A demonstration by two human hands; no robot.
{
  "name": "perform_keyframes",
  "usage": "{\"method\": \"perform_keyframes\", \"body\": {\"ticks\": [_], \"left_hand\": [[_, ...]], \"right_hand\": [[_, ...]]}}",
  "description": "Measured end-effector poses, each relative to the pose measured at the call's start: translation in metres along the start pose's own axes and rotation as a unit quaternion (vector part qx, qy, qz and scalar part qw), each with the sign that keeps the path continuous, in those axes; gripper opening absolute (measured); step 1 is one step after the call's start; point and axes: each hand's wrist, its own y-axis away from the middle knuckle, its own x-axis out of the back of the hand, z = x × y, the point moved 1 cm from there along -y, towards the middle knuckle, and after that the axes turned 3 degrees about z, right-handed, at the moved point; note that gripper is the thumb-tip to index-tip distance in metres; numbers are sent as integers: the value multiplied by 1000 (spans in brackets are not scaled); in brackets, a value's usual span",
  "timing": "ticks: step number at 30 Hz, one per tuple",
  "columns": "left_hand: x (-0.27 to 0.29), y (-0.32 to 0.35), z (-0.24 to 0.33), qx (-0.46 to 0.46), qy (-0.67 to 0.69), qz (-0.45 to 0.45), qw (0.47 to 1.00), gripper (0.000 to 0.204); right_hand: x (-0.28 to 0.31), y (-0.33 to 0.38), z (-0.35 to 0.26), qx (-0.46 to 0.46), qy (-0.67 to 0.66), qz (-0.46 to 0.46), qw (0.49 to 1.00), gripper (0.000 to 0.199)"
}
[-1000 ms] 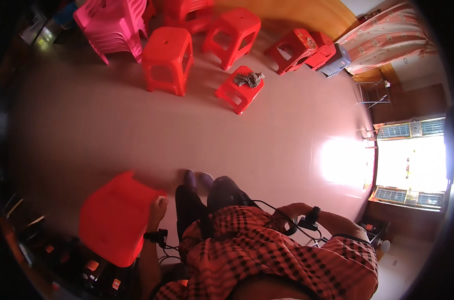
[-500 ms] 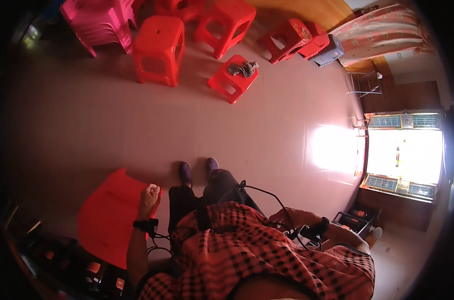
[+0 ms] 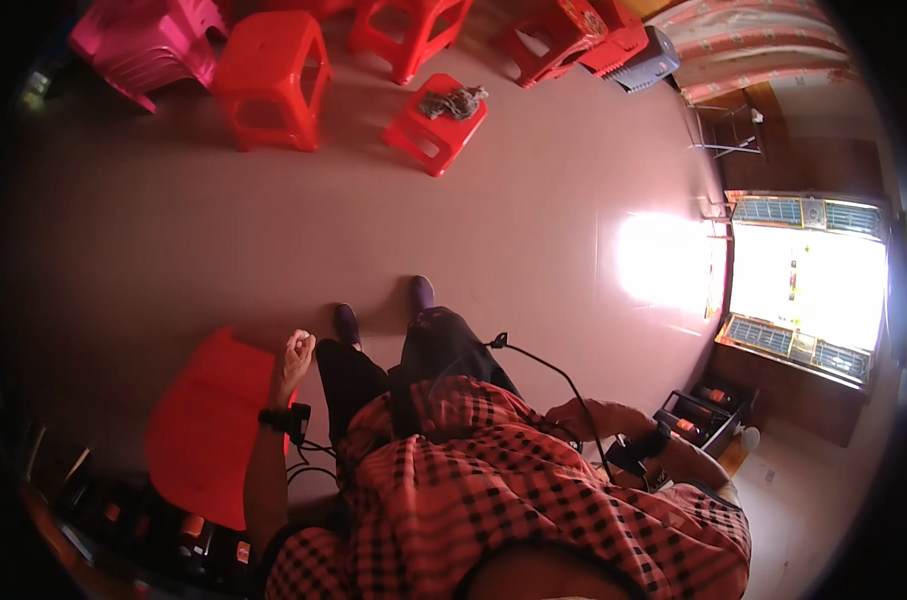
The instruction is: The person moves plastic stools across the floor and then wipes the top and interior of a stool with a cloth.
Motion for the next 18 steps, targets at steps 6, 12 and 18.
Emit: {"method": "perform_keyframes", "body": {"ticks": [6, 12, 18], "left_hand": [[-40, -52, 30, 38, 57, -13, 998, 23], [-45, -76, 67, 60, 23, -47, 997, 22], [-51, -78, 83, 25, 25, -47, 998, 21]], "right_hand": [[10, 25, 17, 21, -27, 30, 999, 29], [17, 28, 20, 2, -38, 47, 998, 30], [13, 43, 18, -28, -49, 55, 997, 30]]}}
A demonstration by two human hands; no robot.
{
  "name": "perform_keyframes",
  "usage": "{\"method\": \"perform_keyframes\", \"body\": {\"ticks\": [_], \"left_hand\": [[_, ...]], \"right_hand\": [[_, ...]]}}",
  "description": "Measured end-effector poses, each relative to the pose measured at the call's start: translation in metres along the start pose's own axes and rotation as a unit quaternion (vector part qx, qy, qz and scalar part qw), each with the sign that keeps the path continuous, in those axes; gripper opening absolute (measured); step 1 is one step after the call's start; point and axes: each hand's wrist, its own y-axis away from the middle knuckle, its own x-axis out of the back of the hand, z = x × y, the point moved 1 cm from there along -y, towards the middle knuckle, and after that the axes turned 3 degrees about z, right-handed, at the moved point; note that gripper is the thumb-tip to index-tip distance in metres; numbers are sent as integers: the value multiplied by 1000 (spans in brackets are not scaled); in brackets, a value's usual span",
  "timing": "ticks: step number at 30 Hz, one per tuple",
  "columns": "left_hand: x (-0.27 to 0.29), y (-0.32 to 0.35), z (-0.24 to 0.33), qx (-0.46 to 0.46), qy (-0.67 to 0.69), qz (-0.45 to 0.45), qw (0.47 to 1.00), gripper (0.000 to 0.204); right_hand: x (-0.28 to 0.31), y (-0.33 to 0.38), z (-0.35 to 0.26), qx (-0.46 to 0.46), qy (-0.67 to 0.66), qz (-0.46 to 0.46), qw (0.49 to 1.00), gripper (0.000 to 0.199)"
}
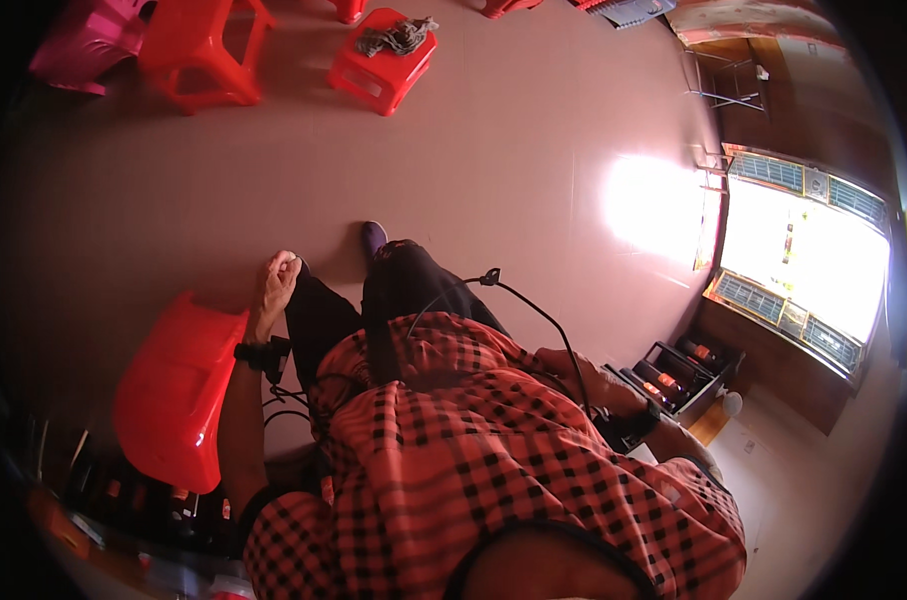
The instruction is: The person moves plastic stools across the floor and then wipes the top and interior of a stool with a cloth.
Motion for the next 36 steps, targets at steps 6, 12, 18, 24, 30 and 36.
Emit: {"method": "perform_keyframes", "body": {"ticks": [6, 12, 18, 24, 30, 36], "left_hand": [[-6, -17, 43, 22, -100, -72, 992, 20], [-5, -29, 49, -21, -53, -65, 996, 17], [-5, -59, 26, -45, -82, -82, 992, 18], [12, -90, 22, -45, -30, -62, 997, 17], [12, -113, 25, -38, -40, -88, 995, 18], [-13, -129, 30, -38, -29, -112, 993, 20]], "right_hand": [[-9, 13, 0, -33, -23, 32, 999, 30], [-15, 4, -7, -46, -26, 59, 997, 30], [-18, -11, -22, -59, -11, 99, 993, 30], [-20, -22, -35, -75, -1, 118, 990, 30], [-31, -27, -16, -81, -18, 152, 985, 31], [-13, -27, -9, -81, -40, 178, 980, 31]]}}
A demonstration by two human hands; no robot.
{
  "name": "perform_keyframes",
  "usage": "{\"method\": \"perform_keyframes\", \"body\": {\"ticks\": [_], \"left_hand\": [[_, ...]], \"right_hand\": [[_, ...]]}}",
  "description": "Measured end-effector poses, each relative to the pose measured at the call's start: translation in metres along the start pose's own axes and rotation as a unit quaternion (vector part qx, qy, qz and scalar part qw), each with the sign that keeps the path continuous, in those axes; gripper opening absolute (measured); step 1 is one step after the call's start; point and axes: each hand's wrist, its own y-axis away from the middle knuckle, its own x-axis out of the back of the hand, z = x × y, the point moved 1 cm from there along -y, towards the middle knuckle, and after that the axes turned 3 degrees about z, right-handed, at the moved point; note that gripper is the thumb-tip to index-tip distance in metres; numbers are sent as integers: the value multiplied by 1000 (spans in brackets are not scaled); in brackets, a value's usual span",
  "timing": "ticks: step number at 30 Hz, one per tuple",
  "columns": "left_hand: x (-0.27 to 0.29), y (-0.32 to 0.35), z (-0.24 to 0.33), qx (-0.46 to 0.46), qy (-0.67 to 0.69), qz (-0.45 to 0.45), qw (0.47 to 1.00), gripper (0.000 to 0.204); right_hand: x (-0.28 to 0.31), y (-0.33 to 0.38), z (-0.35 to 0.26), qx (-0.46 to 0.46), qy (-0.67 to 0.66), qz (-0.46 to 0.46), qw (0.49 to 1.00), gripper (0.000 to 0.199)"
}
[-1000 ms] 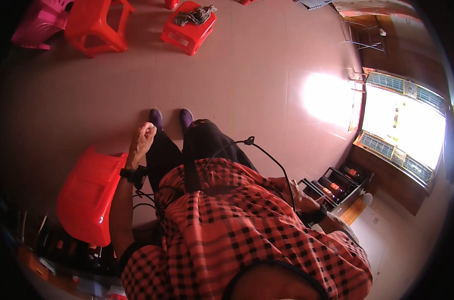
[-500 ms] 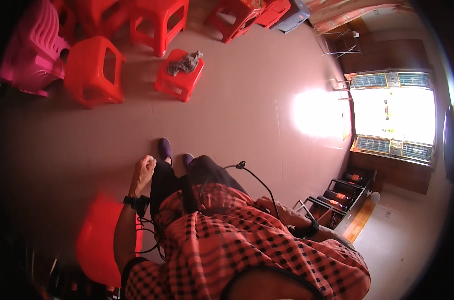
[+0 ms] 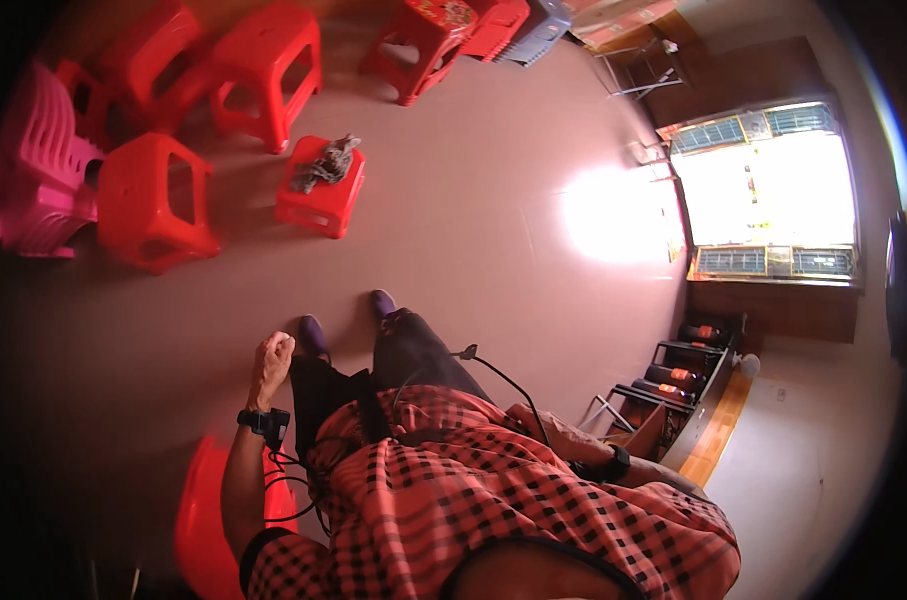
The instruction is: The person moves plastic stools across the floor and then wipes the top and interior of a stool with a cloth.
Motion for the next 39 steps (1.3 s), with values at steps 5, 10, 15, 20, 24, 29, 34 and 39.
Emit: {"method": "perform_keyframes", "body": {"ticks": [5, 10, 15, 20, 24, 29, 34, 39], "left_hand": [[-37, -40, 48, -42, 78, -80, 993, 18], [-83, -58, 179, -157, 224, -397, 876, 18], [-125, -53, 233, -53, 234, -618, 749, 23], [-156, -46, 207, -74, 153, -644, 746, 28], [-167, -41, 211, -213, 155, -693, 671, 33], [-164, -46, 215, -223, 140, -754, 602, 41], [-160, -43, 194, -219, 137, -745, 615, 41], [-161, -39, 189, -243, 107, -739, 619, 41]], "right_hand": [[19, 0, -9, 9, 11, -4, 1000, 30], [37, -7, -29, 1, 29, -21, 999, 30], [28, -8, -22, 83, 45, 36, 995, 40], [25, -9, -46, 81, 110, 108, 985, 30], [17, -10, -35, 21, 103, 86, 991, 31], [1, -16, -1, 36, 0, 92, 995, 32], [-4, -14, -2, -19, 111, 116, 987, 27], [-2, -15, 5, 40, 111, 102, 988, 27]]}}
